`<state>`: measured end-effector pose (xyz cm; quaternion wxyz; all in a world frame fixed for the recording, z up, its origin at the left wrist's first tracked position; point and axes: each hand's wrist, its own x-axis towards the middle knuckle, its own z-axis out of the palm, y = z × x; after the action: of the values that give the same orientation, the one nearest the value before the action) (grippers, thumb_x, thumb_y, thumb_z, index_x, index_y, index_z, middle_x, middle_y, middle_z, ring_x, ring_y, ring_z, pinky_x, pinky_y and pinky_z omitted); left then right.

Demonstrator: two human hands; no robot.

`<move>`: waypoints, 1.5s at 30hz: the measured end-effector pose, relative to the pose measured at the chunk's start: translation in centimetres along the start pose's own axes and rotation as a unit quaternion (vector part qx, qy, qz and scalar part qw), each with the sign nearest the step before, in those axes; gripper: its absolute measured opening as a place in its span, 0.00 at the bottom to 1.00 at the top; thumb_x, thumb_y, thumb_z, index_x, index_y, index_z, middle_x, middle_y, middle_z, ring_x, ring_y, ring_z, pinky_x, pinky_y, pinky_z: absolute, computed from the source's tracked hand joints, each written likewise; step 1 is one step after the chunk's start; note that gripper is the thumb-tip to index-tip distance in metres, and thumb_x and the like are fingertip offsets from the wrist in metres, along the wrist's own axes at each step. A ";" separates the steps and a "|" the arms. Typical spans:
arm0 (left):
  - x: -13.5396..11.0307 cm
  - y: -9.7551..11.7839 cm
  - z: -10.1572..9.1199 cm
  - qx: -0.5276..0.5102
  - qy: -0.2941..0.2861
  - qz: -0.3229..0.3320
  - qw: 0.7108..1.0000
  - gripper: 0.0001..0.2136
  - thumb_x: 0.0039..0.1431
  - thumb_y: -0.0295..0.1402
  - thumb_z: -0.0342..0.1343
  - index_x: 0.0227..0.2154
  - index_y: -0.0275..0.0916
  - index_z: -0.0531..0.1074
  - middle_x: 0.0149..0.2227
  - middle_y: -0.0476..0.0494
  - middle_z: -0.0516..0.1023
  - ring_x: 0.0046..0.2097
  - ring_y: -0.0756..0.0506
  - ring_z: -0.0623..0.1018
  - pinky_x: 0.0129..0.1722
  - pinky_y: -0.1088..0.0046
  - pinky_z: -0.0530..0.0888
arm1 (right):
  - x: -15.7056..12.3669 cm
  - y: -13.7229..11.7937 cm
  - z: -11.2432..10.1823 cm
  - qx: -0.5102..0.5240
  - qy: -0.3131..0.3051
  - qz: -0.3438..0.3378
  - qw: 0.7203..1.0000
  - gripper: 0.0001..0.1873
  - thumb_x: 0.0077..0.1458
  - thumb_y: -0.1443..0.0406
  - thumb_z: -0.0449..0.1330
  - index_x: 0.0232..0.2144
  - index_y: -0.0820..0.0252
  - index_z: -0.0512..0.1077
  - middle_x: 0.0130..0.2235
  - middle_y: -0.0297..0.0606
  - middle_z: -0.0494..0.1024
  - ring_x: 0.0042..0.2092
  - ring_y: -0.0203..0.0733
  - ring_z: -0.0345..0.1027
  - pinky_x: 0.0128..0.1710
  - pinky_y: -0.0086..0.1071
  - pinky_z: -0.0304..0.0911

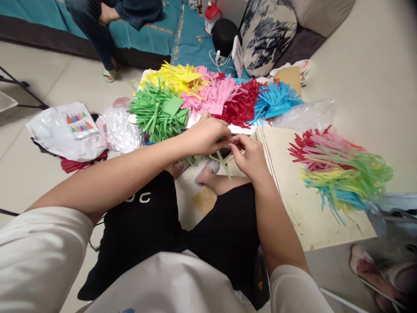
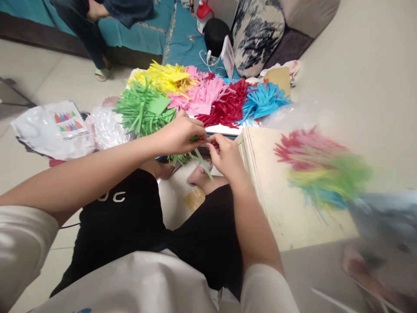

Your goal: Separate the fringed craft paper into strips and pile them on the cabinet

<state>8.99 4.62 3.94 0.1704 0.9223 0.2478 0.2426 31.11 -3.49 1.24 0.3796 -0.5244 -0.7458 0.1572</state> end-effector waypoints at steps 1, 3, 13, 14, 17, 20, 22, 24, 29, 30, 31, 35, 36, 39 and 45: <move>0.0 -0.1 -0.1 -0.009 0.004 -0.005 1.000 0.07 0.68 0.32 0.62 0.34 0.39 0.84 0.37 0.39 0.85 0.42 0.38 0.83 0.56 0.54 0.68 | 0.1 0.1 0.1 0.028 0.010 0.008 1.000 0.07 0.72 0.56 0.67 0.42 0.51 0.78 0.38 0.38 0.85 0.36 0.46 0.81 0.40 0.43 0.78; 0.1 -0.3 -0.4 -0.040 0.016 -0.021 0.999 0.06 0.68 0.32 0.63 0.36 0.39 0.85 0.39 0.39 0.87 0.43 0.39 0.84 0.54 0.57 0.71 | 0.3 0.4 0.3 0.106 0.030 0.038 0.993 0.15 0.70 0.49 0.71 0.45 0.51 0.79 0.39 0.38 0.86 0.36 0.46 0.83 0.39 0.42 0.80; 0.3 -0.7 -0.3 -0.123 0.014 -0.041 0.992 0.09 0.65 0.38 0.67 0.41 0.38 0.85 0.37 0.42 0.87 0.39 0.42 0.83 0.44 0.66 0.74 | 0.5 0.1 0.1 0.187 0.033 0.100 0.977 0.32 0.63 0.32 0.72 0.40 0.50 0.74 0.35 0.36 0.86 0.30 0.42 0.80 0.35 0.40 0.80; 0.3 -0.6 -0.2 -0.113 0.014 -0.033 0.993 0.09 0.65 0.37 0.67 0.42 0.39 0.85 0.37 0.42 0.87 0.40 0.41 0.83 0.45 0.66 0.73 | 0.5 0.1 0.1 0.177 0.032 0.096 0.979 0.32 0.64 0.32 0.71 0.39 0.50 0.73 0.35 0.36 0.85 0.30 0.43 0.80 0.35 0.40 0.80; 0.3 -0.1 -0.3 -0.072 0.019 -0.008 0.997 0.07 0.68 0.36 0.64 0.43 0.40 0.84 0.41 0.40 0.85 0.43 0.39 0.83 0.50 0.61 0.71 | 0.3 -0.1 0.0 0.142 0.023 0.080 0.986 0.32 0.67 0.31 0.68 0.39 0.48 0.71 0.33 0.35 0.82 0.30 0.43 0.78 0.34 0.41 0.79; 0.2 0.6 -0.6 -0.031 0.035 -0.002 0.999 0.07 0.71 0.35 0.61 0.42 0.40 0.83 0.46 0.37 0.83 0.48 0.36 0.82 0.54 0.56 0.69 | 0.2 -0.2 -0.3 0.130 0.055 0.068 0.988 0.31 0.69 0.31 0.65 0.39 0.48 0.69 0.33 0.34 0.80 0.28 0.42 0.75 0.30 0.39 0.75; 0.2 0.9 -0.8 -0.016 0.050 -0.004 0.999 0.06 0.71 0.34 0.60 0.43 0.40 0.81 0.47 0.37 0.82 0.50 0.35 0.81 0.55 0.55 0.67 | 0.2 -0.3 -0.5 0.128 0.098 0.060 0.985 0.30 0.70 0.32 0.65 0.40 0.48 0.69 0.33 0.33 0.78 0.27 0.40 0.73 0.28 0.38 0.71; 0.1 1.0 -0.9 -0.009 0.056 -0.004 0.998 0.05 0.71 0.32 0.59 0.43 0.40 0.80 0.47 0.37 0.81 0.51 0.34 0.80 0.56 0.54 0.66 | 0.2 -0.3 -0.7 0.123 0.123 0.054 0.983 0.29 0.71 0.33 0.65 0.41 0.48 0.70 0.32 0.32 0.78 0.27 0.40 0.72 0.28 0.38 0.70; -0.2 1.0 -0.9 -0.008 0.052 -0.003 0.999 0.05 0.68 0.31 0.59 0.43 0.41 0.78 0.47 0.37 0.80 0.54 0.33 0.80 0.55 0.54 0.65 | 0.3 -0.4 -0.7 0.134 0.101 0.055 0.984 0.31 0.67 0.30 0.67 0.44 0.48 0.73 0.35 0.34 0.80 0.29 0.43 0.75 0.31 0.40 0.74; -0.3 1.0 -0.9 -0.009 0.053 -0.003 0.999 0.05 0.68 0.31 0.59 0.44 0.41 0.78 0.48 0.37 0.81 0.54 0.33 0.80 0.55 0.54 0.65 | 0.3 -0.4 -0.6 0.134 0.098 0.054 0.985 0.32 0.66 0.30 0.67 0.45 0.48 0.74 0.35 0.35 0.81 0.29 0.43 0.75 0.31 0.41 0.75; -0.3 0.9 -0.8 -0.011 0.054 -0.003 0.998 0.05 0.68 0.31 0.59 0.44 0.41 0.78 0.48 0.37 0.81 0.54 0.32 0.79 0.55 0.54 0.65 | 0.2 -0.4 -0.5 0.129 0.097 0.049 0.986 0.31 0.67 0.31 0.68 0.45 0.48 0.75 0.35 0.35 0.81 0.29 0.44 0.75 0.31 0.41 0.75; -0.4 0.8 -0.6 -0.030 0.055 0.014 0.998 0.05 0.71 0.34 0.59 0.44 0.41 0.78 0.46 0.38 0.83 0.54 0.33 0.80 0.56 0.54 0.65 | 0.0 -0.2 -0.5 0.068 0.120 -0.007 0.990 0.23 0.75 0.40 0.66 0.41 0.50 0.78 0.34 0.36 0.82 0.27 0.43 0.74 0.33 0.42 0.74; -0.3 0.8 -0.5 -0.033 0.060 0.021 0.997 0.05 0.72 0.35 0.59 0.44 0.41 0.78 0.45 0.38 0.84 0.53 0.33 0.80 0.56 0.53 0.65 | -0.1 -0.1 -0.5 0.047 0.130 -0.030 0.990 0.22 0.76 0.42 0.65 0.41 0.50 0.78 0.34 0.36 0.82 0.27 0.43 0.74 0.34 0.42 0.74; -0.3 0.8 -0.4 -0.035 0.086 0.040 0.995 0.07 0.74 0.38 0.58 0.43 0.41 0.79 0.44 0.38 0.84 0.53 0.33 0.79 0.56 0.53 0.64 | -0.1 0.1 -0.7 -0.013 0.169 -0.096 0.981 0.18 0.79 0.47 0.63 0.41 0.51 0.79 0.35 0.36 0.83 0.31 0.43 0.77 0.36 0.41 0.75; -0.2 0.9 -0.4 -0.047 0.104 0.040 0.993 0.08 0.74 0.40 0.60 0.44 0.42 0.80 0.46 0.38 0.84 0.55 0.33 0.79 0.57 0.53 0.66 | 0.0 -0.1 -0.9 -0.050 0.209 -0.151 0.965 0.13 0.80 0.54 0.62 0.42 0.51 0.78 0.36 0.38 0.84 0.36 0.47 0.82 0.40 0.42 0.78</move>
<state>8.93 3.81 4.59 0.1770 0.8920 0.2158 0.3556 31.68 -3.67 1.90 0.5197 -0.4454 -0.7272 -0.0519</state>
